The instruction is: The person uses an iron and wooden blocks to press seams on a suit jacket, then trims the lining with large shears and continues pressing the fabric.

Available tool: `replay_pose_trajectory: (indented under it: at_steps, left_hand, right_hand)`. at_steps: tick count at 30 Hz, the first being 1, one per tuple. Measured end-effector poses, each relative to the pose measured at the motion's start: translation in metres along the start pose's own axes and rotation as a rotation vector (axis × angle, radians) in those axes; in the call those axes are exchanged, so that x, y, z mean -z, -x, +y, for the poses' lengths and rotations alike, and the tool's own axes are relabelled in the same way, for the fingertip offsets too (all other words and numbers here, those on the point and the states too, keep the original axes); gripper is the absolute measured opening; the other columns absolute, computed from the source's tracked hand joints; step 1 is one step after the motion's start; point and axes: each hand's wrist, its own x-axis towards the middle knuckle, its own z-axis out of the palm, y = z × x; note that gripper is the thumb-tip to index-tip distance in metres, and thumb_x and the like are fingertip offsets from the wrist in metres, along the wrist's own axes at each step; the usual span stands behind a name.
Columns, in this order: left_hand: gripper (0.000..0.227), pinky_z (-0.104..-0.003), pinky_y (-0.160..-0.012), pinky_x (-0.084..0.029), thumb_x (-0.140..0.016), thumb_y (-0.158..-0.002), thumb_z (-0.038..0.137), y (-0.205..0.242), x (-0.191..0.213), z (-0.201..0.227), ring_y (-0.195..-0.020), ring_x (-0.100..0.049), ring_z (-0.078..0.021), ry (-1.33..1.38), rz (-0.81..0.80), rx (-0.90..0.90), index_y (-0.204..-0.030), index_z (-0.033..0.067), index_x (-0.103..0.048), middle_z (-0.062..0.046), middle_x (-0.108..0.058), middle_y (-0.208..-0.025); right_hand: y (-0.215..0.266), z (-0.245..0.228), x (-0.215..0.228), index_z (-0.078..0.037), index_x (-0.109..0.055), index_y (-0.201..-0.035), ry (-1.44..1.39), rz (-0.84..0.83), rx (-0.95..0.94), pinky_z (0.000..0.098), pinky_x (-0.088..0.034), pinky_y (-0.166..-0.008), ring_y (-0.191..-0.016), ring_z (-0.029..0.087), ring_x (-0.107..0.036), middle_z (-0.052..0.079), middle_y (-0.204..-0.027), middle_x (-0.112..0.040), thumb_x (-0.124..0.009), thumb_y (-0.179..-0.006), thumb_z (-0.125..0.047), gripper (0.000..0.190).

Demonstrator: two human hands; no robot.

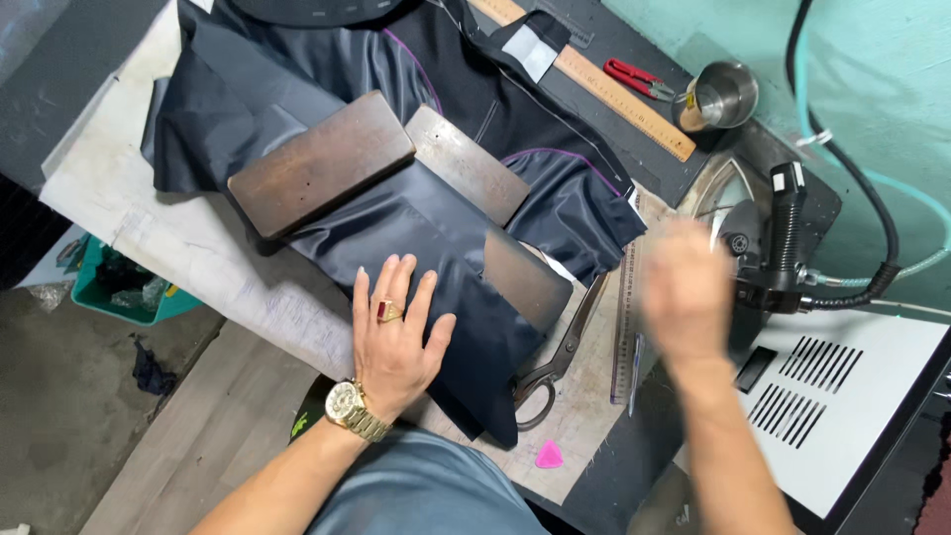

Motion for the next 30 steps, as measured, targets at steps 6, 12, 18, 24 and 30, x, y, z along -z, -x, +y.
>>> replay_pose_trajectory:
  at_steps: [6, 12, 18, 24, 30]
  left_hand:
    - [0.057, -0.067, -0.115, -0.029, -0.053, -0.104, 0.041, 0.024, -0.014, -0.017, -0.142, -0.046, -0.0466, -0.117, -0.06, -0.13, -0.143, -0.0012, -0.056, -0.032, -0.049, -0.151]
    - [0.065, -0.067, -0.119, -0.019, -0.053, -0.103, 0.049, 0.026, -0.011, -0.03, -0.147, -0.039, -0.0446, -0.024, -0.086, -0.136, -0.148, 0.0014, -0.052, -0.029, -0.045, -0.155]
    - [0.057, -0.066, -0.119, -0.023, -0.048, -0.107, 0.04, 0.024, -0.017, -0.042, -0.145, -0.042, -0.0442, -0.064, -0.031, -0.134, -0.147, 0.0003, -0.054, -0.028, -0.049, -0.154]
    - [0.061, -0.064, -0.121, -0.021, -0.055, -0.103, 0.046, 0.024, -0.016, -0.06, -0.146, -0.042, -0.0421, -0.028, -0.048, -0.18, -0.146, 0.0035, -0.056, -0.026, -0.049, -0.154]
    - [0.063, -0.064, -0.122, -0.019, -0.056, -0.102, 0.047, 0.025, -0.016, -0.062, -0.147, -0.04, -0.042, -0.009, -0.041, -0.156, -0.147, 0.003, -0.055, -0.026, -0.048, -0.155]
  right_hand:
    - [-0.025, -0.124, -0.009, 0.001, -0.068, -0.11, -0.636, 0.227, 0.562, 0.057, -0.048, -0.107, -0.124, 0.045, -0.064, 0.028, -0.134, -0.064, -0.042, -0.104, -0.011, 0.03]
    - [-0.025, -0.138, -0.008, -0.002, -0.072, -0.111, -0.659, 0.161, 0.62, 0.0571, -0.049, -0.107, -0.122, 0.036, -0.066, 0.02, -0.132, -0.069, -0.06, -0.1, -0.011, 0.018]
    - [-0.024, -0.141, -0.002, -0.003, -0.072, -0.108, -0.645, 0.191, 0.649, 0.0573, -0.051, -0.104, -0.117, 0.037, -0.069, 0.022, -0.127, -0.07, -0.073, -0.094, -0.012, 0.017]
    - [-0.019, -0.144, -0.004, -0.003, -0.072, -0.104, -0.686, 0.2, 0.624, 0.0589, -0.05, -0.104, -0.119, 0.038, -0.068, 0.023, -0.129, -0.07, -0.073, -0.095, -0.019, 0.018]
    - [-0.014, -0.148, 0.001, -0.003, -0.073, -0.105, -0.668, 0.188, 0.598, 0.0596, -0.047, -0.107, -0.125, 0.041, -0.065, 0.026, -0.132, -0.067, -0.073, -0.095, -0.022, 0.022]
